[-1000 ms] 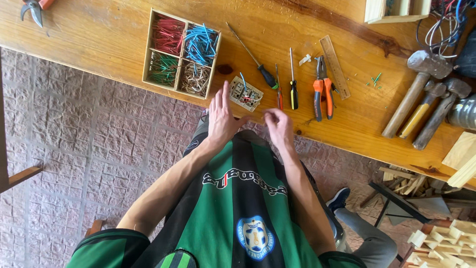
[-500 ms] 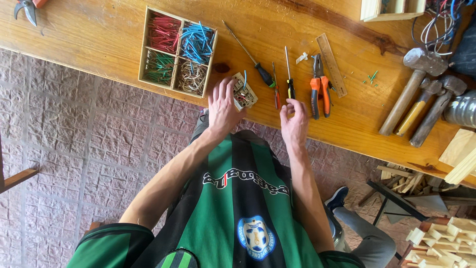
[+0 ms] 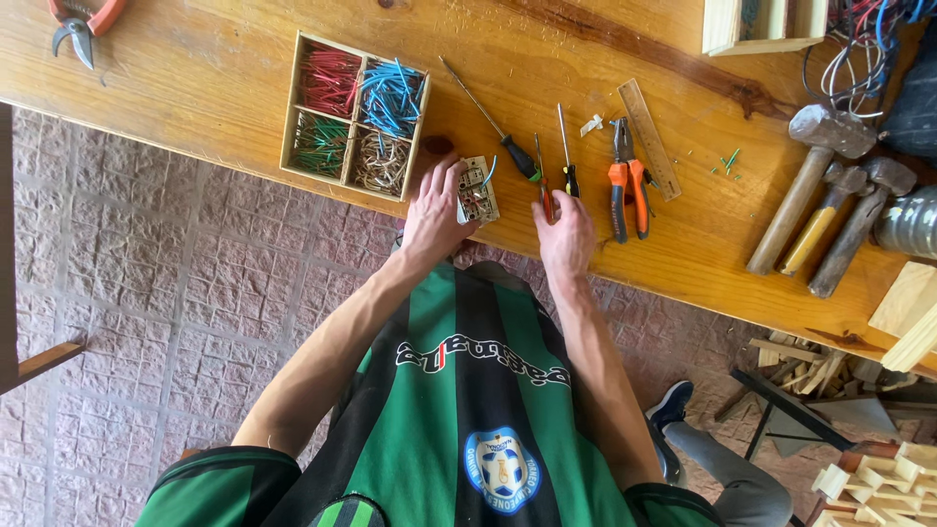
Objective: The person assembles an electrical component by inserting colored wires into a terminal block and securing them with a screwdriver. They repeatedly select wires from a compartmentalized box, insert them into the block, and tighten the screws to hold the wires in place.
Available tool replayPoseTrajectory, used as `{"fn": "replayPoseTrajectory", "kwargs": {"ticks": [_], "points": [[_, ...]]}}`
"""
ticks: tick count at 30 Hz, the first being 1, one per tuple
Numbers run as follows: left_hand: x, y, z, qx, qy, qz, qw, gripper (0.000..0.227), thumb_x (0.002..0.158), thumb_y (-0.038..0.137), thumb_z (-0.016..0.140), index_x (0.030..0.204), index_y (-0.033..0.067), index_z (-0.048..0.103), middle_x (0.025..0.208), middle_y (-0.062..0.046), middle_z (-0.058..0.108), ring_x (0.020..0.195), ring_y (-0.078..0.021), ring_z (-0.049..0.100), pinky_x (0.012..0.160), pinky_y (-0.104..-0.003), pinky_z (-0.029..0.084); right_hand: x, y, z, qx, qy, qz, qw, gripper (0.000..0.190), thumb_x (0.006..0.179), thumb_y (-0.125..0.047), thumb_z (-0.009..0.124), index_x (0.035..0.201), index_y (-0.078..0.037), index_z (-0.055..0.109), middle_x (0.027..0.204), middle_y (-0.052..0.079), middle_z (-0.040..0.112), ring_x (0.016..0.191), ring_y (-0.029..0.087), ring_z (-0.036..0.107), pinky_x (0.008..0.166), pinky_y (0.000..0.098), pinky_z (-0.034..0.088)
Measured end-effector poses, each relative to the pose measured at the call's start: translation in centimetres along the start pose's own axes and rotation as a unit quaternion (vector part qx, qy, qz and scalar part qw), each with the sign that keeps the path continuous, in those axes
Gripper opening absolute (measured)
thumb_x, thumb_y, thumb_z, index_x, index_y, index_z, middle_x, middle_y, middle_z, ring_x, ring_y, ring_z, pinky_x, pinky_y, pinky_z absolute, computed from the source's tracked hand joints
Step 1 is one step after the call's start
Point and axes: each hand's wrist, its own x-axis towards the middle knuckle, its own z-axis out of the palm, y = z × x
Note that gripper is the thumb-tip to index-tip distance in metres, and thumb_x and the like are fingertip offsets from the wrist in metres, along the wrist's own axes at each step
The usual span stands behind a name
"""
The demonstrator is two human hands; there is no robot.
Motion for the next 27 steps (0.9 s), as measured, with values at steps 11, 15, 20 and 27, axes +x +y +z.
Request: {"fn": "replayPoseTrajectory", "kwargs": {"ticks": [11,15,20,27], "points": [[-0.3,0.0,-1.3,-0.101,0.031,0.07,0.992,0.096,0.072,0.014,0.104,0.155,0.0108,0.056,0.171,-0.02,0.05,0.158,-0.0518,0.051,0.125,-0.07,0.052,-2.0,0.9,-1.1,0.085,0.018,0.023,0.996,0.033,0.099,-0.023,0.093,0.127,-0.009,0.084,0.105,0.01,0.083,0.094,0.027,0.084,0.085,0.0427,0.067],[-0.8,0.5,-1.5,-0.205,0.044,0.1,0.973,0.096,0.07,0.016,0.102,0.154,0.0148,0.056,0.171,-0.019,0.049,0.155,-0.053,0.055,0.129,-0.067,0.049,-3.6,1.7,-5.3,0.245,-0.012,0.031,0.969,0.027,0.107,-0.016,0.086,0.128,-0.001,0.081,0.107,0.018,0.083,0.096,0.032,0.083,0.087,0.0453,0.066],[-2.5,3.5,-6.1,-0.273,-0.016,0.15,0.95,0.098,0.071,0.011,0.101,0.158,0.0142,0.055,0.171,-0.021,0.047,0.153,-0.0544,0.057,0.122,-0.066,0.056,-3.8,3.3,-10.4,0.384,-0.07,0.032,0.92,0.028,0.111,-0.015,0.07,0.133,0.0,0.078,0.09,0.009,0.074,0.076,0.014,0.071,0.063,0.0272,0.055],[-3.5,6.9,-10.8,-0.382,-0.105,0.196,0.897,0.101,0.07,0.02,0.106,0.16,0.0155,0.06,0.174,-0.018,0.047,0.149,-0.043,0.066,0.117,-0.05,0.061,-2.7,-0.4,-17.9,0.398,-0.035,-0.04,0.916,0.039,0.098,-0.03,0.085,0.129,-0.007,0.087,0.097,0.007,0.079,0.088,0.008,0.067,0.08,0.0266,0.059]]}}
